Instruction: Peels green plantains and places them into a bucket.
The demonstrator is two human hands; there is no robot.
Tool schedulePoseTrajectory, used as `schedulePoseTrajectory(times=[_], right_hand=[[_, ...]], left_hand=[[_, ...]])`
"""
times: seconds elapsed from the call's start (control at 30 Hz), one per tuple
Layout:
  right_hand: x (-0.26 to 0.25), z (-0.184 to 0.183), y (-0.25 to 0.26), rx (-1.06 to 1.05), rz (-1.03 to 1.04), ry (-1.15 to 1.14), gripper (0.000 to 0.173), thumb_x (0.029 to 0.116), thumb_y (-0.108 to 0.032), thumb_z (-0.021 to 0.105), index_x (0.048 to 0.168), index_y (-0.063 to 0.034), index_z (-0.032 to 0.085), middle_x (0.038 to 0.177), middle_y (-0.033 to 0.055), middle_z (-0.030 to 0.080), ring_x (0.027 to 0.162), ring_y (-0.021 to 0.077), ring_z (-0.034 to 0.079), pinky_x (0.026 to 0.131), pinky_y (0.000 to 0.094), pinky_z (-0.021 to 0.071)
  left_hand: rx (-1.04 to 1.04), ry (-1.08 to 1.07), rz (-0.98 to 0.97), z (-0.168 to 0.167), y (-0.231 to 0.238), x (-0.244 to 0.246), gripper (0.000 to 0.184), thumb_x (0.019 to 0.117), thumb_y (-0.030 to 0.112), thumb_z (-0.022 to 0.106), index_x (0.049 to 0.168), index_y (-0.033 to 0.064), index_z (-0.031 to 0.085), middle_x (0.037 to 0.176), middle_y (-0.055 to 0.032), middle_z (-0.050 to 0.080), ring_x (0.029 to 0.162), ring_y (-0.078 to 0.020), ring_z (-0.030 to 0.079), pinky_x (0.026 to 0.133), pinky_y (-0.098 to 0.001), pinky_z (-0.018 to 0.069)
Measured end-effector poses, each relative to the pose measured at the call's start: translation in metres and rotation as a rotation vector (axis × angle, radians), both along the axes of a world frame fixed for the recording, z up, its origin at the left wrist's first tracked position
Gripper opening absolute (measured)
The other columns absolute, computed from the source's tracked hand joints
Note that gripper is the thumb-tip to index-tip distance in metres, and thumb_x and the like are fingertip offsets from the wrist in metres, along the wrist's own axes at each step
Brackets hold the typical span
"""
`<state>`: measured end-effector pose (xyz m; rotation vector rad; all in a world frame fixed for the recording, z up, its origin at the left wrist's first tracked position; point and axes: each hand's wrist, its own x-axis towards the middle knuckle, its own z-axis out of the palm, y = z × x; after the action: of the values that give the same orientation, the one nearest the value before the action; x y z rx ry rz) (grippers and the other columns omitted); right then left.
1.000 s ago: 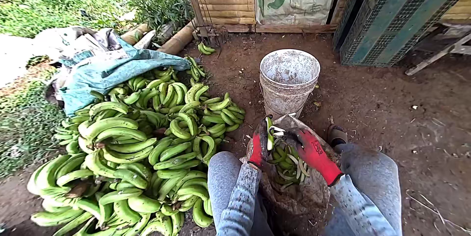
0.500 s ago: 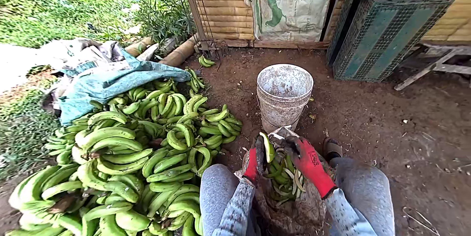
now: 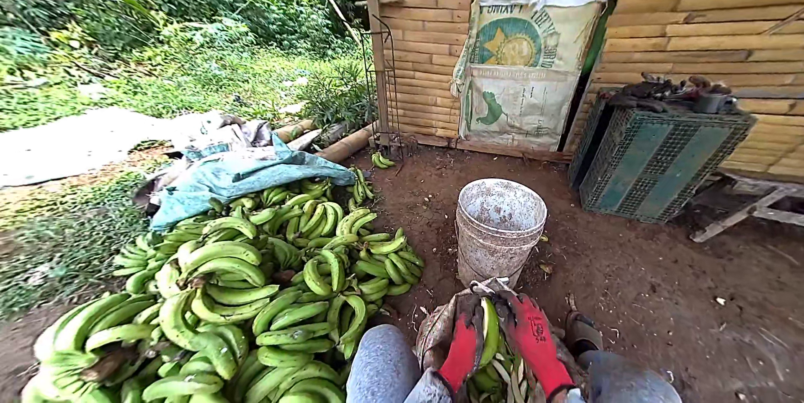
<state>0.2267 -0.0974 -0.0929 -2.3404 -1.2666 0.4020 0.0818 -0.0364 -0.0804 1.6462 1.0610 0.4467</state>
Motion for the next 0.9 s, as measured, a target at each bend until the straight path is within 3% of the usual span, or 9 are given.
schedulePoseTrajectory(times=[0.07,0.2,0.23,0.3,0.4,0.6,0.7,0.8,0.9], right_hand=[[0.01,-0.003,0.003,0.005,-0.048,0.058,0.042,0.102,-0.018,0.056,0.144,-0.0144,0.06,0.135,0.0255,0.061,0.126,0.0432,0.058,0.108,0.0576,0.0444],[-0.003,-0.001,-0.014,0.244,0.026,0.091,0.043,0.0947,-0.011,0.063,0.137,-0.0074,0.065,0.131,0.0282,0.063,0.123,0.0456,0.061,0.107,0.0592,0.046],[-0.008,-0.005,-0.02,0.303,0.077,0.078,0.041,0.0922,-0.013,0.065,0.133,-0.0059,0.068,0.129,0.0281,0.064,0.121,0.046,0.062,0.106,0.0606,0.0469],[-0.015,-0.013,-0.027,0.325,0.162,0.029,0.04,0.0898,-0.019,0.069,0.127,-0.0065,0.072,0.125,0.0273,0.066,0.118,0.0469,0.062,0.103,0.063,0.0468],[-0.019,-0.011,-0.025,0.335,0.169,-0.053,0.038,0.0855,-0.022,0.075,0.12,-0.0059,0.075,0.123,0.0309,0.065,0.117,0.0523,0.06,0.103,0.0666,0.0447],[-0.013,-0.008,-0.016,0.261,0.12,-0.011,0.039,0.0925,-0.021,0.067,0.129,-0.0096,0.071,0.126,0.026,0.066,0.12,0.0464,0.061,0.104,0.0619,0.0467],[-0.015,-0.008,-0.012,0.226,0.136,0.006,0.039,0.0947,-0.021,0.065,0.132,-0.0085,0.07,0.128,0.0268,0.065,0.122,0.0464,0.06,0.105,0.0613,0.0457],[-0.018,-0.005,-0.015,0.179,0.115,0.029,0.042,0.0953,-0.021,0.064,0.135,-0.0088,0.067,0.131,0.0267,0.063,0.124,0.0452,0.059,0.107,0.0596,0.0442],[-0.023,-0.006,-0.017,0.145,0.096,0.022,0.043,0.0951,-0.022,0.063,0.136,-0.0077,0.066,0.133,0.0287,0.061,0.126,0.0473,0.057,0.107,0.0606,0.0428]], left_hand=[[0.016,0.036,-0.053,-0.015,-0.002,0.001,0.046,0.1105,0.015,0.04,0.15,-0.0084,0.039,0.152,-0.028,0.045,0.144,-0.0322,0.043,0.122,-0.0418,0.0299],[-0.088,-0.321,0.131,-0.033,0.034,0.003,0.049,0.1125,0.029,0.035,0.154,0.0021,0.038,0.141,-0.0197,0.056,0.125,-0.0222,0.058,0.108,-0.038,0.0459],[-0.18,-0.446,0.173,-0.033,0.041,0.002,0.045,0.1123,0.029,0.036,0.148,0.0038,0.045,0.128,-0.0157,0.063,0.112,-0.0184,0.063,0.098,-0.0347,0.0517],[-0.47,-0.742,0.251,-0.028,0.046,0.006,0.038,0.1124,0.03,0.03,0.113,0.0061,0.06,0.086,-0.0081,0.068,0.073,-0.0146,0.067,0.065,-0.0305,0.0577],[-0.711,-0.93,0.289,-0.017,0.042,0.008,0.048,0.1123,0.034,0.023,0.095,0.0072,0.06,0.072,-0.0064,0.065,0.061,-0.0146,0.065,0.054,-0.0286,0.056],[-0.484,-0.848,0.18,-0.033,0.028,0.012,0.037,0.1128,0.026,0.027,0.109,0.0062,0.058,0.081,-0.0048,0.066,0.069,-0.0118,0.066,0.062,-0.0267,0.0572],[-0.108,-0.548,0.11,-0.044,0.029,0.002,0.038,0.1106,0.02,0.035,0.134,-0.0032,0.055,0.107,-0.0111,0.067,0.091,-0.0116,0.065,0.086,-0.0287,0.0552],[0.034,-0.475,0.135,-0.034,0.021,0.01,0.037,0.1094,0.013,0.034,0.136,-0.0055,0.051,0.112,-0.011,0.064,0.096,-0.0071,0.062,0.088,-0.0239,0.0527],[0.084,-0.366,0.239,-0.037,0.017,0.017,0.035,0.1074,0.008,0.041,0.136,-0.0082,0.053,0.121,-0.0194,0.064,0.105,-0.014,0.062,0.096,-0.0274,0.0504]])
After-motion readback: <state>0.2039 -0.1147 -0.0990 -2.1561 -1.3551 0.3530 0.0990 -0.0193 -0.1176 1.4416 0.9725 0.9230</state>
